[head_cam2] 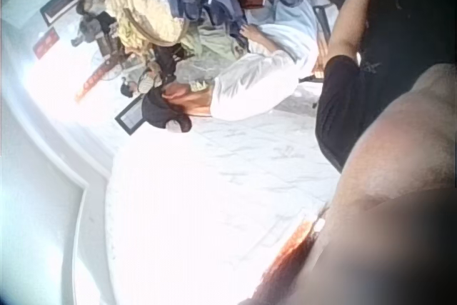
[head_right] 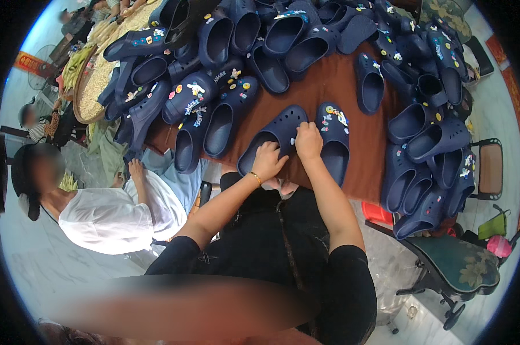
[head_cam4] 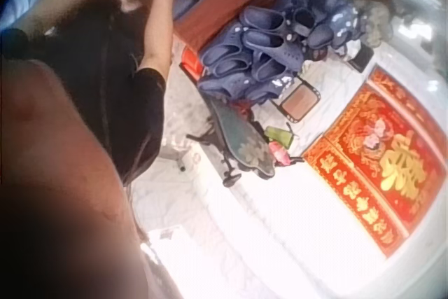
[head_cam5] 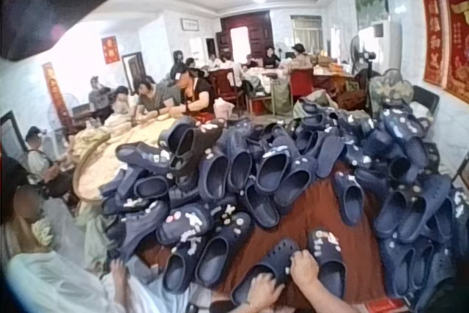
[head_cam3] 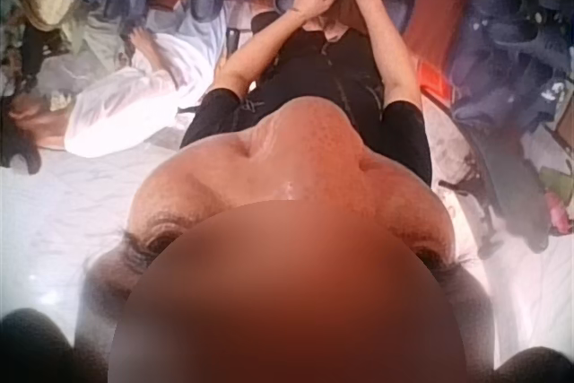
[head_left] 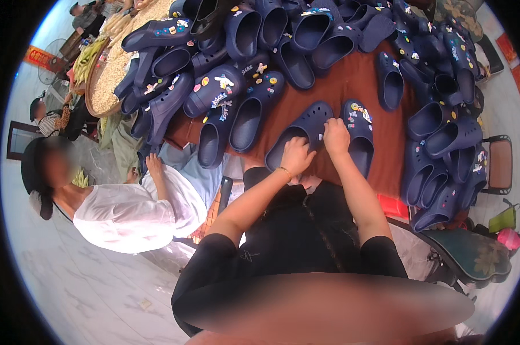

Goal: Attaching decorative charms to the holes of blue clog shoes.

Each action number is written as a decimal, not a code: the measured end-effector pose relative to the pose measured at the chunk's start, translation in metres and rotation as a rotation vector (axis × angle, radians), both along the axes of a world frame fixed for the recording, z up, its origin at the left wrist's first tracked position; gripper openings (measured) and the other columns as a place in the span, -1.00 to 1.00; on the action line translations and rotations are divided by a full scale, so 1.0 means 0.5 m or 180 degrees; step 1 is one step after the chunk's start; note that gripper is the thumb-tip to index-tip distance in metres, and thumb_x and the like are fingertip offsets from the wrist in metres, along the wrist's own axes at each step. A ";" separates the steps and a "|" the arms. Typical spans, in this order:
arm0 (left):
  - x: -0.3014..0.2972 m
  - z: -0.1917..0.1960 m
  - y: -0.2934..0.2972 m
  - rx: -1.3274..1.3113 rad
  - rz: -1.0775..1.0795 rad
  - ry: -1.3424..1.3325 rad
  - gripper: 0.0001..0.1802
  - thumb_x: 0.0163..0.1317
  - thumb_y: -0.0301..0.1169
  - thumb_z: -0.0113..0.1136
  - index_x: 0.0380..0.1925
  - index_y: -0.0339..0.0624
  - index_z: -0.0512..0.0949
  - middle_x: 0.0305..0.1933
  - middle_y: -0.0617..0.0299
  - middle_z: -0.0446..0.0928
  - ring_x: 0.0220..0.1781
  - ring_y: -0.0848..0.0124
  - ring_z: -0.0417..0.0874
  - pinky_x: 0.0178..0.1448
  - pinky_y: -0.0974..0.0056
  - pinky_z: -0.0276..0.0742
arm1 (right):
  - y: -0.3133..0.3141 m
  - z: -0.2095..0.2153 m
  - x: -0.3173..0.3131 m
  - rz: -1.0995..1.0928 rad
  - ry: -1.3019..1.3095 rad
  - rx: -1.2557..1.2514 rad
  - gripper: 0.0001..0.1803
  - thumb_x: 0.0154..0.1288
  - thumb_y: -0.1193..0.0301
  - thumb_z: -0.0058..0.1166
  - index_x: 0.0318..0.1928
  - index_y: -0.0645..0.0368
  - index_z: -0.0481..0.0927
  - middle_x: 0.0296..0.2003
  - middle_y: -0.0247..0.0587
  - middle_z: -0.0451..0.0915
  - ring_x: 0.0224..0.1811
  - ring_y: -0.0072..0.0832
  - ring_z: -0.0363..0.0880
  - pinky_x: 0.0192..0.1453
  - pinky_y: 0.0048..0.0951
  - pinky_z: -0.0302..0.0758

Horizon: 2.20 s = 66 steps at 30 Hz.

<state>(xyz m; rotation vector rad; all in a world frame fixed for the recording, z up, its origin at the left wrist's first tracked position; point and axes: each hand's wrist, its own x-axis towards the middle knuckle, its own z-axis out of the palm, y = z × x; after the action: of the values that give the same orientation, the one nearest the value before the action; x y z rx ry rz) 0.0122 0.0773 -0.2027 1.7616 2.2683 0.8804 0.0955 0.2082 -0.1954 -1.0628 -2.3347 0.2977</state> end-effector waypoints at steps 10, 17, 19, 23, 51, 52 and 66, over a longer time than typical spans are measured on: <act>0.004 -0.017 0.003 0.0024 0.0050 0.0175 -0.67 0.01 -0.23 0.14 -0.37 -0.30 0.56 -0.17 0.06 0.47 -0.04 0.10 0.39 -0.04 0.06 0.30 | -0.012 -0.010 0.010 0.0381 -0.0527 0.0734 -0.78 -0.06 0.52 0.00 -0.33 0.34 0.49 -0.42 -0.09 0.46 -0.30 -0.21 0.50 -0.25 -0.30 0.47; 0.006 -0.019 0.007 -0.0063 -0.0042 0.0070 -0.66 0.00 -0.24 0.15 -0.39 -0.35 0.56 -0.16 0.06 0.48 -0.03 0.12 0.40 -0.03 0.06 0.30 | -0.023 -0.005 0.001 0.0351 -0.1030 0.0560 -0.70 0.02 0.54 -0.02 -0.17 0.36 0.49 -0.38 -0.05 0.46 -0.26 -0.13 0.47 -0.18 -0.23 0.46; 0.008 -0.016 0.005 -0.0027 -0.0056 0.0147 -0.66 0.00 -0.24 0.15 -0.39 -0.34 0.57 -0.15 0.06 0.48 -0.02 0.12 0.40 -0.03 0.07 0.30 | -0.025 0.014 0.015 0.0271 -0.0643 0.0012 -0.68 0.05 0.50 -0.01 -0.13 0.36 0.49 -0.33 0.00 0.48 -0.20 -0.07 0.48 -0.13 -0.19 0.44; 0.015 -0.023 0.000 0.0006 -0.0072 0.0192 -0.66 0.03 -0.20 0.13 -0.39 -0.30 0.57 -0.15 0.06 0.47 -0.04 0.12 0.40 -0.06 0.06 0.31 | 0.036 0.070 0.065 0.0412 0.0591 -0.0339 -0.71 0.09 0.44 -0.12 -0.18 0.25 0.55 -0.27 0.05 0.52 -0.14 -0.06 0.48 -0.02 -0.17 0.41; 0.006 0.002 -0.013 -0.0075 -0.0060 0.0008 -0.71 0.03 -0.23 0.12 -0.39 -0.24 0.56 -0.21 0.12 0.45 -0.05 0.16 0.37 -0.04 0.11 0.28 | 0.275 0.044 0.099 -0.1028 -0.1177 -0.1864 -0.58 -0.02 0.22 0.18 -0.32 0.40 0.56 -0.30 0.20 0.57 -0.19 -0.08 0.58 -0.10 -0.21 0.47; 0.009 0.000 -0.014 -0.0057 -0.0044 -0.0019 -0.71 0.03 -0.23 0.12 -0.39 -0.24 0.56 -0.22 0.12 0.45 -0.05 0.16 0.38 -0.05 0.11 0.28 | 0.282 0.043 0.106 -0.1111 -0.0969 -0.2344 -0.57 -0.04 0.26 0.17 -0.29 0.44 0.53 -0.35 0.19 0.58 -0.26 -0.11 0.60 -0.19 -0.25 0.48; 0.010 -0.014 -0.004 0.0007 0.0047 0.0274 -0.63 0.04 -0.13 0.07 -0.46 -0.28 0.55 -0.23 0.03 0.45 -0.09 0.10 0.39 -0.11 0.07 0.30 | 0.246 0.045 0.103 -0.0965 -0.0846 -0.1032 -0.58 0.13 0.15 0.07 -0.17 0.26 0.42 -0.16 0.14 0.50 -0.11 0.06 0.47 -0.09 -0.06 0.40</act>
<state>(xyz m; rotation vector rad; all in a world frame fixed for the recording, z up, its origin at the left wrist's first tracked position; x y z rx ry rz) 0.0174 0.0754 -0.2098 1.8200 2.3366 0.8250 0.1471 0.3311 -0.1729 -1.6837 -2.3546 0.4512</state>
